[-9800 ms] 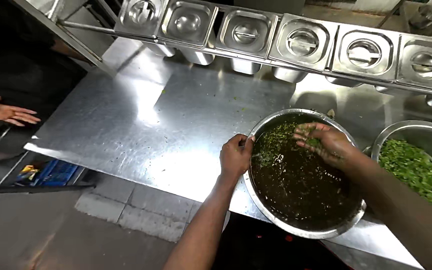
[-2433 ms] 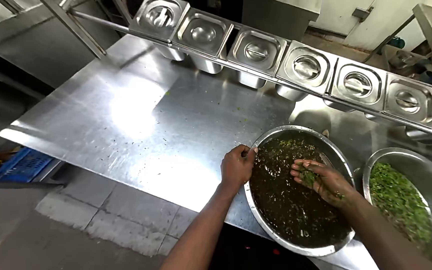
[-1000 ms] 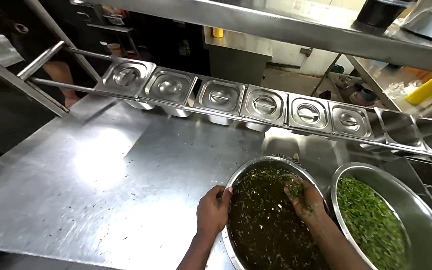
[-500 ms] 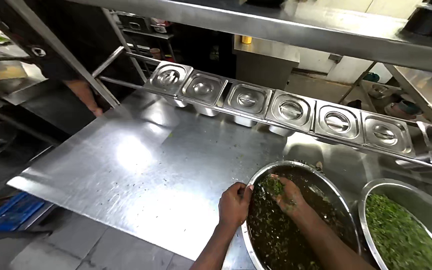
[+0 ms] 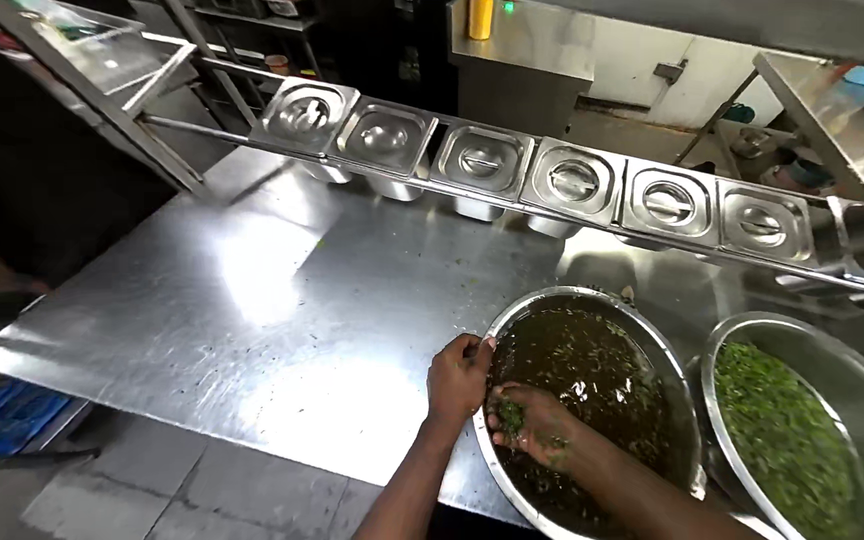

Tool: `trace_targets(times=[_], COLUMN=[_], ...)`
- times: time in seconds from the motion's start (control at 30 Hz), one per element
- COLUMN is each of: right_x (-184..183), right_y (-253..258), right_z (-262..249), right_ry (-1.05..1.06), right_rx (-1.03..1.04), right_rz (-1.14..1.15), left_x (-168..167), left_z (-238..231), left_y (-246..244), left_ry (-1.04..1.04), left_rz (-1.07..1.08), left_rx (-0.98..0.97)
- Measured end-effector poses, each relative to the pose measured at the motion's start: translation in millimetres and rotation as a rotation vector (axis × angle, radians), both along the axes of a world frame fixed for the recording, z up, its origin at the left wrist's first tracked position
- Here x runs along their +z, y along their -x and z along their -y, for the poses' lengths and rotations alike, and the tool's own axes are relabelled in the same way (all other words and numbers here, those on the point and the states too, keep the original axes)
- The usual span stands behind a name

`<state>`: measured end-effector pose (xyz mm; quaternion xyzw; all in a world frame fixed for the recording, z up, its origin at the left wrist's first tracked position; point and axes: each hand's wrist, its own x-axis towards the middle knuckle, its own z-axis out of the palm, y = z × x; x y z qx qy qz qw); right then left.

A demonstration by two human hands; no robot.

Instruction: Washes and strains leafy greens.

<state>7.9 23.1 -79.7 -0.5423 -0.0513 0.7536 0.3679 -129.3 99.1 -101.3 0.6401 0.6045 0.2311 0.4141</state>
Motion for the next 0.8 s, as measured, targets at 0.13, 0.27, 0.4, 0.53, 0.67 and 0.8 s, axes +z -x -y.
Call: trace_targets(times=[0.13,0.27,0.4,0.53,0.67,0.8], right_x=[10,26,40,40,36,38], right_y=[-20,-51,-81,-103,-108,-102], right_z=[16,26,29,29,30,29], right_ry=[-0.156,-0.254,-0.22,-0.146,-0.091,-0.132], right_rx=[0.062,0.001,-0.091,-0.168,-0.383,-0.501], right_rz=[-0.041,0.022,0.204,0.281,0.166,0.282], left_x=[0,-1,-1,-2,-4,-4], left_z=[1,1,1,1,0,1], left_y=[0,-1,-1,-1,0,1], left_ry=[-0.019,-0.056,-0.067,-0.076,-0.087,-0.094], left_rz=[0.009,-0.001,-0.008,-0.012,-0.021,-0.018], left_rx=[0.009,0.003,0.001,-0.001,-0.007,-0.003])
